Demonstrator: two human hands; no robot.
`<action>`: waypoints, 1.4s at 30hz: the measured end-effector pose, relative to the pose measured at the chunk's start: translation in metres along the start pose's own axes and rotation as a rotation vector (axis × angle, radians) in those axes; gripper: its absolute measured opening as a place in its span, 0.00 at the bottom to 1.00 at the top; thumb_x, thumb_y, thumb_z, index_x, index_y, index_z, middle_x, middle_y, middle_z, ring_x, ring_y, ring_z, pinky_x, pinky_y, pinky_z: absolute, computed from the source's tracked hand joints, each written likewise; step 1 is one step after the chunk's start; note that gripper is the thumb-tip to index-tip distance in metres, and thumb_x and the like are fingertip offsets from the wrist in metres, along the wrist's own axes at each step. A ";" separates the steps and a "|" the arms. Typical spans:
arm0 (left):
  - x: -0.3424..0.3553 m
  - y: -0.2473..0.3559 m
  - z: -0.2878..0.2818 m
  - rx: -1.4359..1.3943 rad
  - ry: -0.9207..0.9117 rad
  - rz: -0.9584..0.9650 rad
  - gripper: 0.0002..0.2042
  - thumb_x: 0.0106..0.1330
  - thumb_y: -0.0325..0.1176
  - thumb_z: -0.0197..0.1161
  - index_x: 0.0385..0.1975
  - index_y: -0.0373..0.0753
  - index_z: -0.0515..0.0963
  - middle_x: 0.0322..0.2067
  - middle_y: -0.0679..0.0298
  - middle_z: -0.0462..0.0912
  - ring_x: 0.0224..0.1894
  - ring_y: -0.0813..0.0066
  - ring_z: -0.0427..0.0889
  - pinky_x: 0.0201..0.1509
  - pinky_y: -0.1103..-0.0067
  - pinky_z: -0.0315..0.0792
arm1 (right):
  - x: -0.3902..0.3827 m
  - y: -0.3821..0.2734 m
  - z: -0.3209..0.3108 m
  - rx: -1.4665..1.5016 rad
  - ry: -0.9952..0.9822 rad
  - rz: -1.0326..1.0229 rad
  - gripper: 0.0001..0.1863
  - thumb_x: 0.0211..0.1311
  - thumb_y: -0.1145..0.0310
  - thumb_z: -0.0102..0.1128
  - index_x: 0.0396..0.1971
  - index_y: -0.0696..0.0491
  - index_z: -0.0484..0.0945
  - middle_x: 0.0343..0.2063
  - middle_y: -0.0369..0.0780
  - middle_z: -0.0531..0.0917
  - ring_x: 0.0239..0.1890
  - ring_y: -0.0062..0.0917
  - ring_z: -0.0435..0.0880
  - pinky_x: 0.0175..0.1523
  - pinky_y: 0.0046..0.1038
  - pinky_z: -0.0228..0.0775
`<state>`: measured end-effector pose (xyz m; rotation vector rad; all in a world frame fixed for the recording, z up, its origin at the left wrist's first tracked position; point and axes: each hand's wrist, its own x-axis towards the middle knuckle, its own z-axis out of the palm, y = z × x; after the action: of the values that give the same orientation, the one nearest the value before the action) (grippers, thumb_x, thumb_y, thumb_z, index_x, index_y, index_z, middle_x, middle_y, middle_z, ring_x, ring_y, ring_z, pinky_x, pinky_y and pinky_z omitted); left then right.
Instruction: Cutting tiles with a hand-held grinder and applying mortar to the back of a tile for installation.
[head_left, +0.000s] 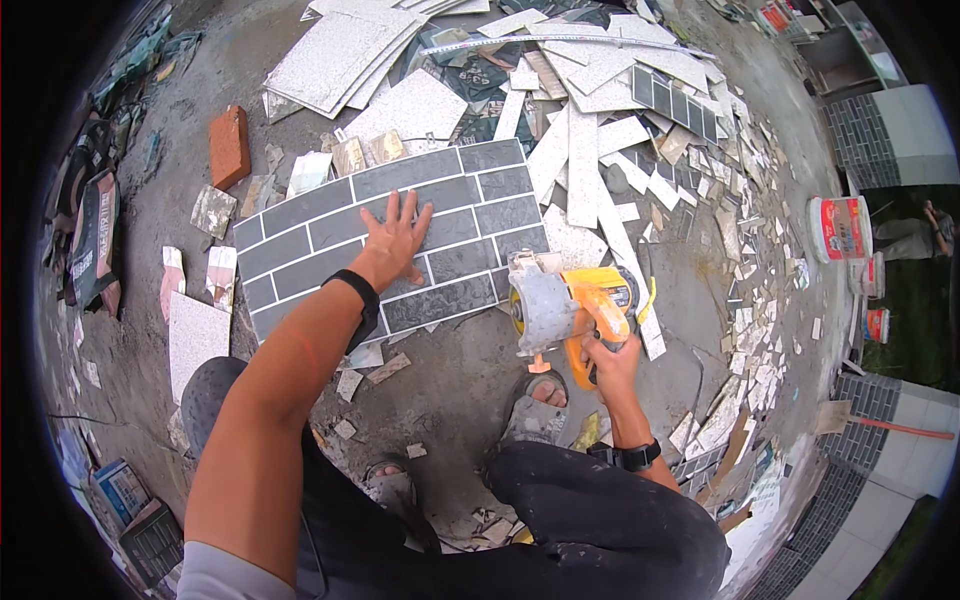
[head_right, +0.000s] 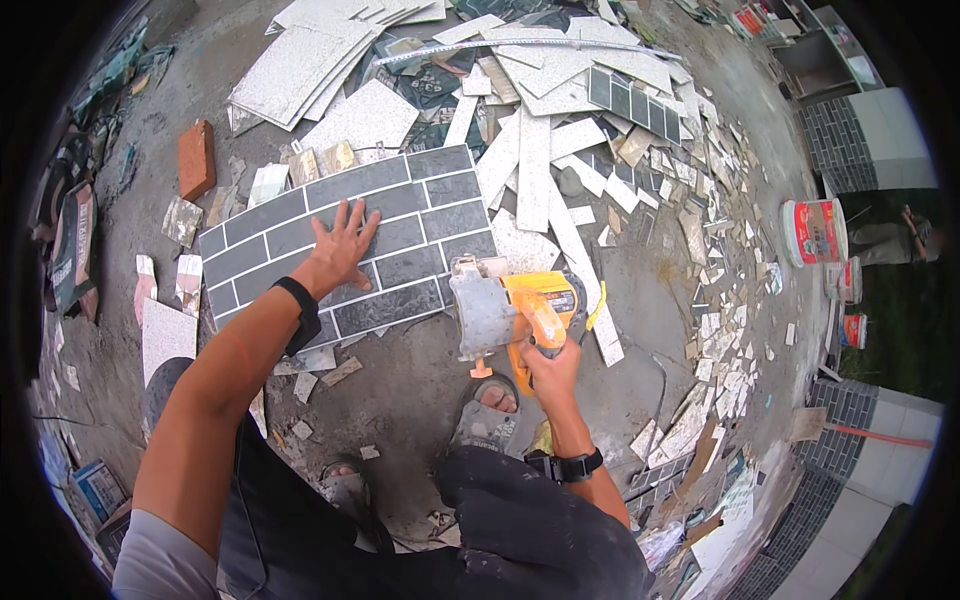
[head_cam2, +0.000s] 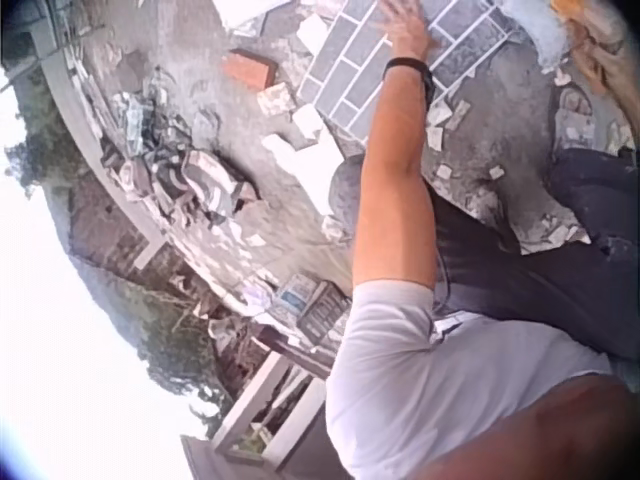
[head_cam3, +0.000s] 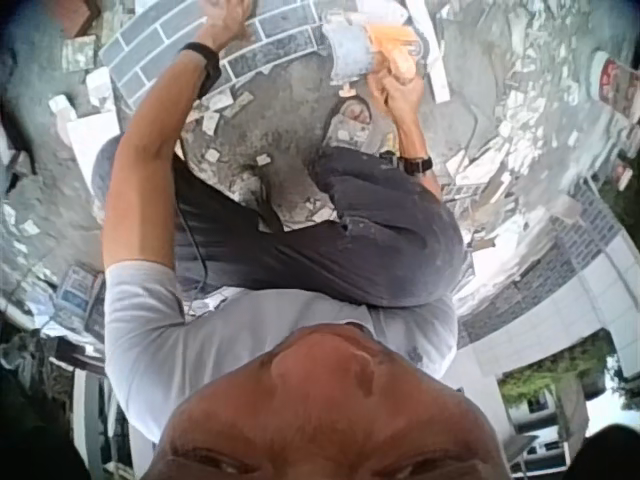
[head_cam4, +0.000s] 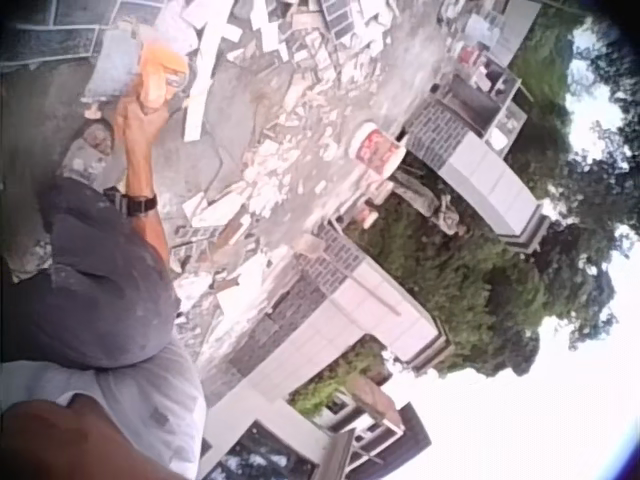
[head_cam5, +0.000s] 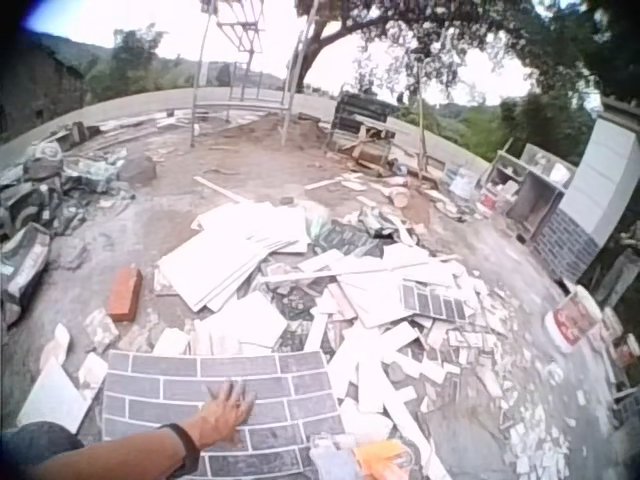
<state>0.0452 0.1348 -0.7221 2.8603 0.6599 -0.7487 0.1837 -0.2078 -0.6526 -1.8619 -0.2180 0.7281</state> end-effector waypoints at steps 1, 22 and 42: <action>0.003 0.008 -0.002 0.035 0.095 0.143 0.62 0.37 0.57 0.81 0.74 0.46 0.49 0.74 0.55 0.48 0.75 0.50 0.48 0.63 0.34 0.57 | -0.002 -0.011 -0.002 0.077 0.006 -0.024 0.08 0.52 0.78 0.63 0.34 0.61 0.79 0.24 0.35 0.81 0.23 0.15 0.77 0.29 0.22 0.69; -0.059 -0.064 0.023 0.075 0.005 0.191 0.59 0.39 0.55 0.80 0.73 0.51 0.52 0.75 0.63 0.47 0.75 0.53 0.49 0.68 0.44 0.61 | 0.074 -0.080 0.010 0.165 -0.044 -0.159 0.14 0.53 0.79 0.60 0.41 0.60 0.79 0.25 0.34 0.79 0.21 0.16 0.75 0.27 0.22 0.67; -0.101 -0.097 0.070 -0.340 0.002 -0.510 0.66 0.35 0.54 0.83 0.75 0.57 0.43 0.76 0.54 0.37 0.75 0.39 0.41 0.57 0.31 0.63 | 0.207 -0.123 0.142 0.107 -0.228 -0.274 0.06 0.53 0.79 0.59 0.32 0.59 0.76 0.20 0.34 0.78 0.17 0.18 0.75 0.25 0.23 0.67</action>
<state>-0.1070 0.1687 -0.7339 2.4000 1.3946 -0.6093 0.2896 0.0509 -0.6552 -1.6060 -0.5586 0.7438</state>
